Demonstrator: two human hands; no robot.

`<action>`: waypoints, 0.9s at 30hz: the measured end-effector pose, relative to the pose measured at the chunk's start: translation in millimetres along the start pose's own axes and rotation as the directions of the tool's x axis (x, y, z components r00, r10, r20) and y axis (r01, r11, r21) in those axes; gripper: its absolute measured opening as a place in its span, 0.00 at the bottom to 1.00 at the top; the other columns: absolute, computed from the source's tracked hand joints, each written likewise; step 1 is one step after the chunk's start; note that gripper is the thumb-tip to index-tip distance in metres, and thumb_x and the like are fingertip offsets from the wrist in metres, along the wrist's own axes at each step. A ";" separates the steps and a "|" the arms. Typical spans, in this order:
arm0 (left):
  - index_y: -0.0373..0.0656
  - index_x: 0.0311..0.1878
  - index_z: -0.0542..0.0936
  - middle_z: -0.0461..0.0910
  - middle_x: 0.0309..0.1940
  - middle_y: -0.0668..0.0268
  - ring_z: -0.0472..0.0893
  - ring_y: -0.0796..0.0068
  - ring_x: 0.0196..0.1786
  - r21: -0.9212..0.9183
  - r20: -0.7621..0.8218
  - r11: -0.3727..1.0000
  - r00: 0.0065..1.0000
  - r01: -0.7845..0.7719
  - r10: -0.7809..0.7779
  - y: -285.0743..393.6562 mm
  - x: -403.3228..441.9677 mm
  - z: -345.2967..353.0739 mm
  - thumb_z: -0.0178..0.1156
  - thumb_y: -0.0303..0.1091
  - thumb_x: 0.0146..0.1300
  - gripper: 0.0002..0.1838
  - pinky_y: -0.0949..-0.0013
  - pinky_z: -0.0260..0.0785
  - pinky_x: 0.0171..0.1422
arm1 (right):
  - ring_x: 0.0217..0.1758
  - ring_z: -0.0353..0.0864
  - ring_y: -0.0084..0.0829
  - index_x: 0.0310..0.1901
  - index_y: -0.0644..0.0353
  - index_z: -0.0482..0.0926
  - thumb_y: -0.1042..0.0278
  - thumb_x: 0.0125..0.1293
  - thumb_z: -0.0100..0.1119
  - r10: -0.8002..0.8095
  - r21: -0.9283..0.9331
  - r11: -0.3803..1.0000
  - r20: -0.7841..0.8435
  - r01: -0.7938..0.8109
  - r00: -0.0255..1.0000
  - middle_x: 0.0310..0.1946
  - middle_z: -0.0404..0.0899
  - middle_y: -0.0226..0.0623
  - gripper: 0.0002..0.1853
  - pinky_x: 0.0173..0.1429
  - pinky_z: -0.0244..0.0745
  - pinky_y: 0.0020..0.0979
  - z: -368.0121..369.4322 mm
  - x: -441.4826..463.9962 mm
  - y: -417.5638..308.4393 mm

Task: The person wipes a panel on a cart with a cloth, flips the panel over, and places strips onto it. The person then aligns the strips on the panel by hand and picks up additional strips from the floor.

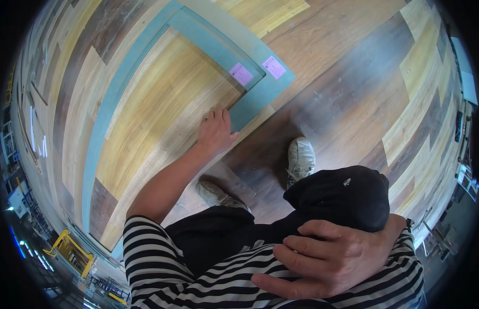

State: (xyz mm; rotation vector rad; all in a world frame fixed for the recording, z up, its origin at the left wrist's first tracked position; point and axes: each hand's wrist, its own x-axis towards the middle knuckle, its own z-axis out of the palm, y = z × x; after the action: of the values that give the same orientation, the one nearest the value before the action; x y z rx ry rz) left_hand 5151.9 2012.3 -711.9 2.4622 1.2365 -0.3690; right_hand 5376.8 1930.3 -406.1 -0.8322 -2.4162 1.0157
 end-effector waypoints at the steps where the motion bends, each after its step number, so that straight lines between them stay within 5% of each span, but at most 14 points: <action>1: 0.32 0.53 0.70 0.72 0.48 0.53 0.75 0.58 0.51 0.003 -0.010 1.000 1.000 -0.001 0.001 0.0 0.0 0.1 0.69 0.51 0.49 0.37 0.57 0.73 0.49 | 0.33 0.81 0.23 0.55 0.46 0.79 0.64 0.58 0.56 0.022 0.021 1.000 -0.019 -0.022 1.000 0.33 0.81 0.32 0.21 0.44 0.73 0.25 1.7 -2.2 -0.7; 17: 0.32 0.54 0.68 0.71 0.51 0.51 0.74 0.55 0.54 -0.028 0.029 0.999 0.999 0.026 -0.025 0.7 1.2 -1.6 0.69 0.51 0.50 0.37 0.57 0.74 0.52 | 0.32 0.80 0.23 0.55 0.48 0.79 0.59 0.61 0.57 -0.017 -0.052 0.999 -0.011 0.016 1.000 0.33 0.81 0.32 0.20 0.43 0.73 0.25 -4.3 3.7 3.3; 20: 0.32 0.55 0.67 0.70 0.51 0.51 0.73 0.55 0.54 -0.017 0.009 1.000 1.000 0.021 -0.021 -1.0 -1.4 -0.4 0.69 0.51 0.50 0.38 0.57 0.74 0.52 | 0.31 0.79 0.24 0.55 0.52 0.79 0.52 0.62 0.58 0.077 -0.015 0.997 0.055 -0.076 0.996 0.31 0.78 0.31 0.22 0.40 0.72 0.27 -10.5 4.7 8.9; 22: 0.32 0.55 0.67 0.70 0.51 0.51 0.73 0.55 0.55 -0.030 0.040 0.999 0.999 0.025 -0.024 -0.1 -2.8 -2.2 0.68 0.51 0.51 0.38 0.57 0.75 0.51 | 0.31 0.79 0.28 0.55 0.56 0.77 0.47 0.60 0.59 0.024 0.059 0.997 0.411 -0.053 0.911 0.29 0.77 0.32 0.27 0.36 0.72 0.32 -20.5 5.4 24.0; 23: 0.32 0.55 0.67 0.70 0.51 0.51 0.73 0.55 0.55 -0.036 0.024 0.999 0.999 0.022 -0.021 -0.1 -3.2 -2.5 0.68 0.51 0.51 0.38 0.57 0.75 0.51 | 0.32 0.80 0.35 0.55 0.59 0.76 0.46 0.58 0.61 -0.011 0.099 0.994 0.439 -0.036 0.898 0.28 0.77 0.35 0.29 0.33 0.72 0.38 -19.7 8.1 47.6; 26: 0.33 0.55 0.67 0.70 0.51 0.51 0.73 0.55 0.54 -0.071 0.026 0.997 1.000 0.017 -0.015 2.5 -7.3 -4.3 0.68 0.51 0.52 0.37 0.58 0.75 0.50 | 0.42 0.82 0.49 0.55 0.60 0.74 0.56 0.66 0.58 0.538 -0.055 0.775 0.580 -0.629 0.612 0.40 0.83 0.46 0.21 0.45 0.75 0.44 -10.1 43.9 159.5; 27: 0.33 0.56 0.67 0.70 0.52 0.52 0.73 0.56 0.54 -0.046 0.071 0.998 0.996 0.052 -0.048 5.4 -7.6 -7.3 0.67 0.52 0.53 0.37 0.58 0.76 0.49 | 0.47 0.81 0.48 0.57 0.57 0.75 0.49 0.64 0.59 0.583 -0.283 0.811 0.311 -0.512 0.751 0.41 0.83 0.48 0.26 0.51 0.74 0.44 3.0 42.6 219.5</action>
State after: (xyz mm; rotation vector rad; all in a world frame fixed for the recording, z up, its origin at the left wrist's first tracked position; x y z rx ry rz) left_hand 5152.3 2006.9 -701.3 2.3612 1.2652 -0.4297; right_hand 5424.6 2079.8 -565.4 -1.6241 -2.6795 1.2772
